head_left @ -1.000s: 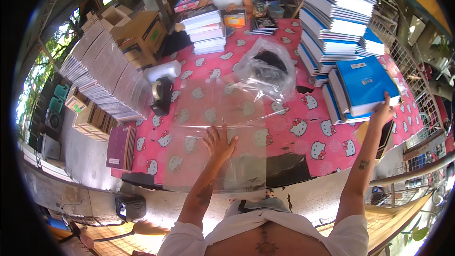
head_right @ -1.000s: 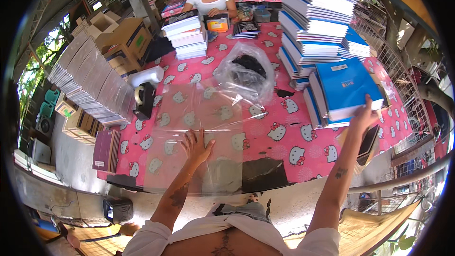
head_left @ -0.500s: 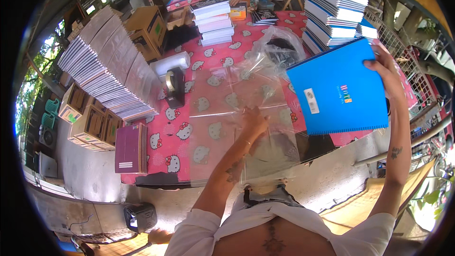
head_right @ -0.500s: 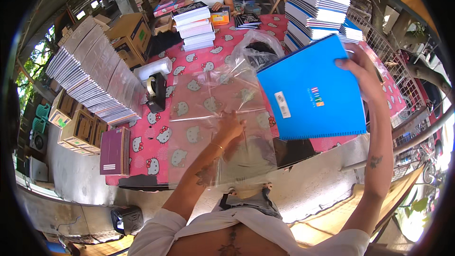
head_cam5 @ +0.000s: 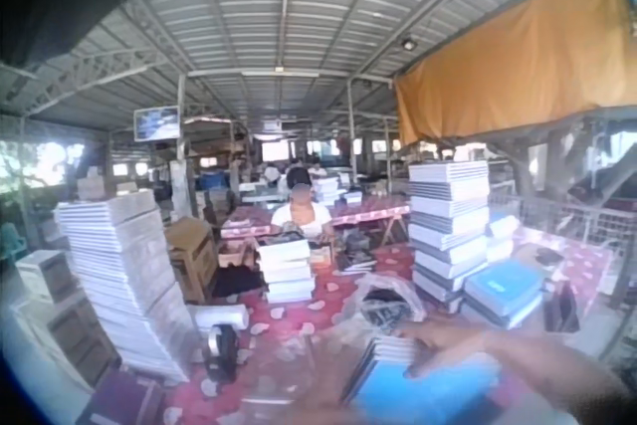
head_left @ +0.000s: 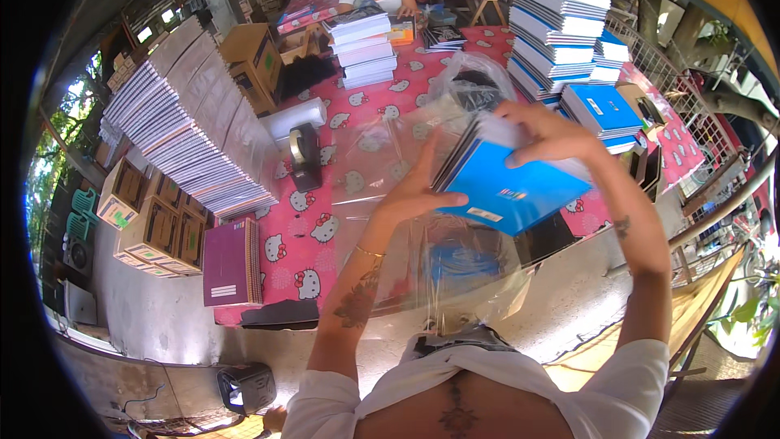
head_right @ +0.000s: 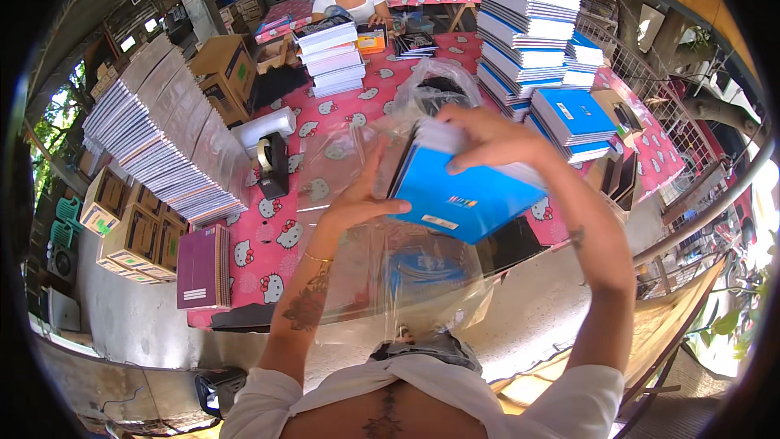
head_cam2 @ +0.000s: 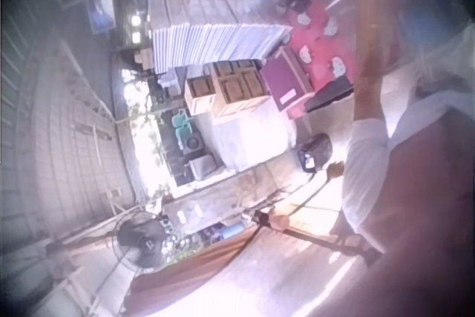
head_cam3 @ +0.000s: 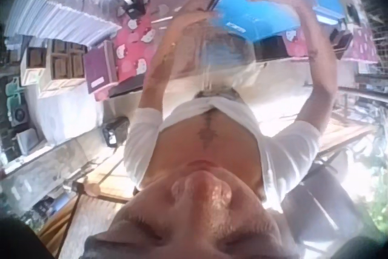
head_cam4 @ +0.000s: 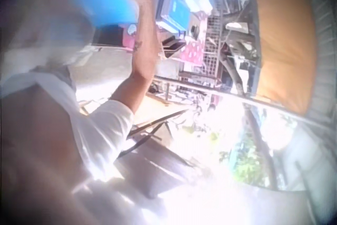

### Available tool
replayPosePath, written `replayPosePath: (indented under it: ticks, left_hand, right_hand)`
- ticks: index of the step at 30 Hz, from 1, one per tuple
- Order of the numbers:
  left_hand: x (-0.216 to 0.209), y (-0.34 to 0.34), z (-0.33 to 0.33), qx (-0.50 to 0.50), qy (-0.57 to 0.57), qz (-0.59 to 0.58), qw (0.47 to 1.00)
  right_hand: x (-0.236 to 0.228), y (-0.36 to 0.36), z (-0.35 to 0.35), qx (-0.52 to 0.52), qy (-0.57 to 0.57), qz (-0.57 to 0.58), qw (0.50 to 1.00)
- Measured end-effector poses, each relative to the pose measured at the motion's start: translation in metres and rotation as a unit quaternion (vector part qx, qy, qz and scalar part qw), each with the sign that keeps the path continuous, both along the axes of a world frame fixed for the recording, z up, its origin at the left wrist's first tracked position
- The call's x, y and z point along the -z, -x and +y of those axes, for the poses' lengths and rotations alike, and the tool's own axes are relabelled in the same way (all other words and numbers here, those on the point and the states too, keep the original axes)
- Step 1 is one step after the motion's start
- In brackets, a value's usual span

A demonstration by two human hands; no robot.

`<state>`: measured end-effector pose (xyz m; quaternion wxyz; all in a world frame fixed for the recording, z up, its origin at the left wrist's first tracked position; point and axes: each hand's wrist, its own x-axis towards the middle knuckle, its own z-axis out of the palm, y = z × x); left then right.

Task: The person places stacks of notebooks into individual plastic sleeves and seals them using tape.

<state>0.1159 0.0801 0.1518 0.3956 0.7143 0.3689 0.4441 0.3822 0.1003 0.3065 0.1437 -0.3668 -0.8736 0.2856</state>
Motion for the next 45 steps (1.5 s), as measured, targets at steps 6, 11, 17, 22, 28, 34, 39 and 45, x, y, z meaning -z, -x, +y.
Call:
replayPosePath:
  ticks: [6, 11, 17, 22, 28, 34, 39, 45]
  left_hand:
    - [0.047, 0.008, -0.007, 0.086, 0.129, -0.045, 0.987]
    - [0.083, 0.024, -0.006, 0.004, 0.114, -0.041, 0.993]
    - [0.113, -0.002, -0.003, -0.037, 0.231, -0.154, 0.96]
    - [0.07, 0.018, -0.018, -0.005, 0.164, -0.031, 0.986]
    - [-0.081, -0.102, -0.045, -0.15, -0.307, 0.296, 0.892]
    - [-0.05, -0.106, -0.028, 0.033, -0.257, 0.388, 0.884]
    - [-0.058, -0.078, -0.007, -0.003, -0.17, 0.548, 0.819]
    - [-0.09, -0.039, -0.027, -0.09, -0.145, 0.458, 0.872]
  right_hand:
    - [0.089, 0.044, 0.016, -0.099, -0.025, -0.039, 0.994]
    - [0.119, -0.034, -0.025, 0.066, -0.104, 0.323, 0.938]
    - [0.248, -0.02, -0.021, 0.191, 0.108, 0.524, 0.823]
    - [0.244, -0.02, -0.034, 0.194, 0.117, 0.526, 0.82]
    - [0.234, -0.021, -0.041, 0.179, 0.092, 0.543, 0.815]
    - [0.246, -0.032, -0.037, 0.155, 0.128, 0.53, 0.824]
    - [0.243, -0.029, -0.035, 0.158, 0.137, 0.531, 0.821]
    - [0.183, -0.056, -0.025, 0.183, -0.017, 0.549, 0.815]
